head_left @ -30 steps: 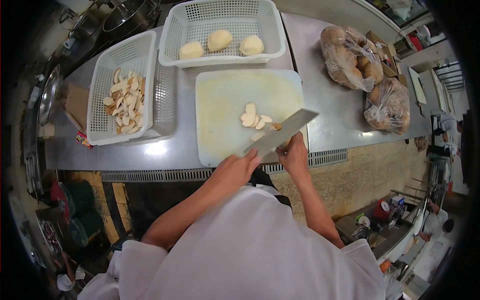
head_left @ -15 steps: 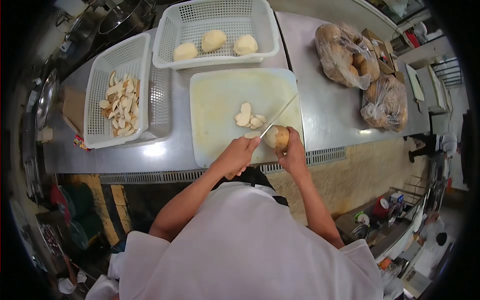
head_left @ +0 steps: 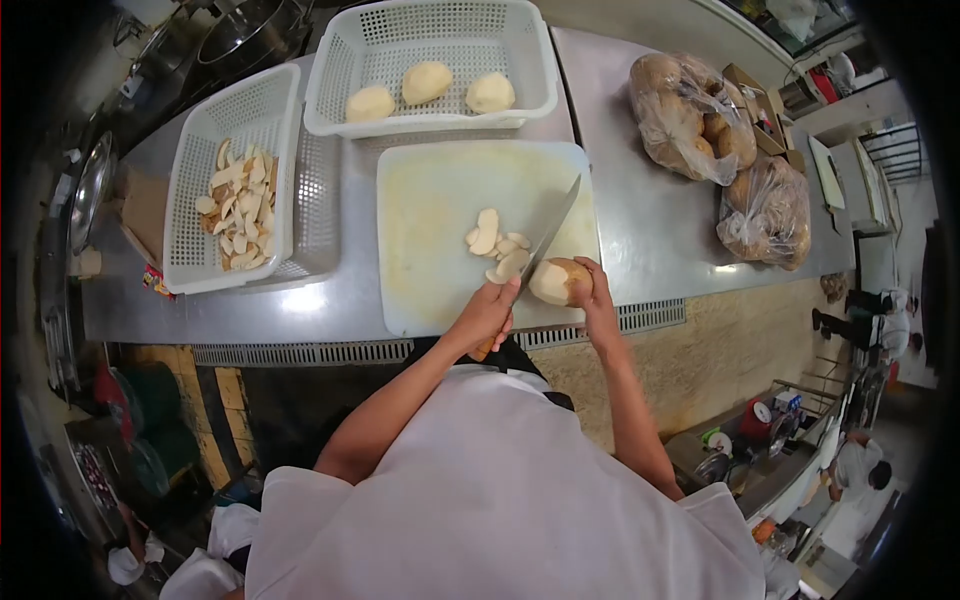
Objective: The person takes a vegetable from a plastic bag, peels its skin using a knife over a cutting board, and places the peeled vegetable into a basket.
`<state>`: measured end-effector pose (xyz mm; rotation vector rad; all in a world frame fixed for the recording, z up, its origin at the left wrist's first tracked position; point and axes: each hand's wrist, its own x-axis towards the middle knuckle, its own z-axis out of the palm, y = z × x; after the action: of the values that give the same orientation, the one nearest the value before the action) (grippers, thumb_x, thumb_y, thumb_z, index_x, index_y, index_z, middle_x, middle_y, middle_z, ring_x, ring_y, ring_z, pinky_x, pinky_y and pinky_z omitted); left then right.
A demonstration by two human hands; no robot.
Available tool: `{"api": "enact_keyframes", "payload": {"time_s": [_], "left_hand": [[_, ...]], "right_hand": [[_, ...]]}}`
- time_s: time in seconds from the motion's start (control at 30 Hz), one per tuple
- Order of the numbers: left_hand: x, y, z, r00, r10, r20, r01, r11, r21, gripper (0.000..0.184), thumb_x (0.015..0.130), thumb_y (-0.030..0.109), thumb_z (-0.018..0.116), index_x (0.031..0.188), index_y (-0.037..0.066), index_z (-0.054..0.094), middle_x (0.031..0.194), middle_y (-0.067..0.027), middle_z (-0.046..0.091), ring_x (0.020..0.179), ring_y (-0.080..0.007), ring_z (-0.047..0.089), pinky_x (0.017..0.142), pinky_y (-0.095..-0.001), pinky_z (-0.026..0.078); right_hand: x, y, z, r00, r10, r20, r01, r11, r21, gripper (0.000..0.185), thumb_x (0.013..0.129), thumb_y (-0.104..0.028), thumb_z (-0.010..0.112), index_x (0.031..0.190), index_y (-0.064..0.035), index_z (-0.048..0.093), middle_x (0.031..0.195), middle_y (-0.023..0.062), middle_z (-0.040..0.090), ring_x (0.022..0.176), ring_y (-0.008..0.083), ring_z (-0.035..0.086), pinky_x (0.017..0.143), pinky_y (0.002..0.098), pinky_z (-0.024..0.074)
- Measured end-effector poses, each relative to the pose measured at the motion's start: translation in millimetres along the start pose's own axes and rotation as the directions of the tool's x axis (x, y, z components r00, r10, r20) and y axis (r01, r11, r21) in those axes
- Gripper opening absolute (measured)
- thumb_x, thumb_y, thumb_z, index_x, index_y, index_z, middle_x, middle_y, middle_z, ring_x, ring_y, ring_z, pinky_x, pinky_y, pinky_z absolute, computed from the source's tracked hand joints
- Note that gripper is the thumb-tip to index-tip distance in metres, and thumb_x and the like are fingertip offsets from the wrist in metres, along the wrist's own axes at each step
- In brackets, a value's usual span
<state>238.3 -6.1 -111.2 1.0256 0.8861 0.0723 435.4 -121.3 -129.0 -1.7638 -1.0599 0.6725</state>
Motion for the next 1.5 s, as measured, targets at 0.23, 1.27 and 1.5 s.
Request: {"api": "enact_keyframes", "payload": {"time_s": [0.23, 1.27, 1.5], "left_hand": [[-83, 26, -26, 0.929, 0.362, 0.069, -0.335, 0.751, 0.568, 0.042, 0.111, 0.039, 0.042, 0.117, 0.0, 0.058, 0.066, -0.0265, 0.059, 0.056, -0.0443, 0.057, 0.061, -0.0498, 0.051], [-70, 53, -20, 0.986, 0.136, 0.091, -0.164, 0.844, 0.511, 0.061, 0.112, 0.045, 0.04, 0.09, -0.006, 0.064, 0.054, -0.0158, 0.055, 0.045, -0.0284, 0.055, 0.05, -0.0403, 0.047], [-162, 81, -28, 0.992, -0.014, 0.122, -0.08, 0.678, 0.73, 0.044, 0.111, 0.034, 0.042, 0.132, -0.002, 0.057, 0.08, -0.0334, 0.063, 0.077, -0.0507, 0.065, 0.072, -0.0549, 0.05]], "right_hand": [[4, -23, 42, 0.848, 0.376, -0.375, -0.348, 0.927, 0.141, 0.053, 0.111, -0.043, 0.038, 0.127, 0.0006, 0.063, 0.108, 0.0173, 0.07, 0.101, 0.0314, 0.067, 0.092, 0.0416, 0.0515], [8, -20, 28, 0.761, 0.613, -0.213, -0.542, 0.781, 0.312, 0.053, 0.106, -0.041, 0.046, 0.129, 0.005, 0.061, 0.137, 0.0201, 0.061, 0.109, 0.0336, 0.066, 0.098, 0.0408, 0.0507], [-5, -11, 33, 0.876, 0.321, -0.359, -0.353, 0.935, -0.026, 0.051, 0.108, -0.041, 0.038, 0.128, 0.0011, 0.061, 0.104, 0.0268, 0.072, 0.097, 0.0457, 0.069, 0.086, 0.049, 0.0514]]}}
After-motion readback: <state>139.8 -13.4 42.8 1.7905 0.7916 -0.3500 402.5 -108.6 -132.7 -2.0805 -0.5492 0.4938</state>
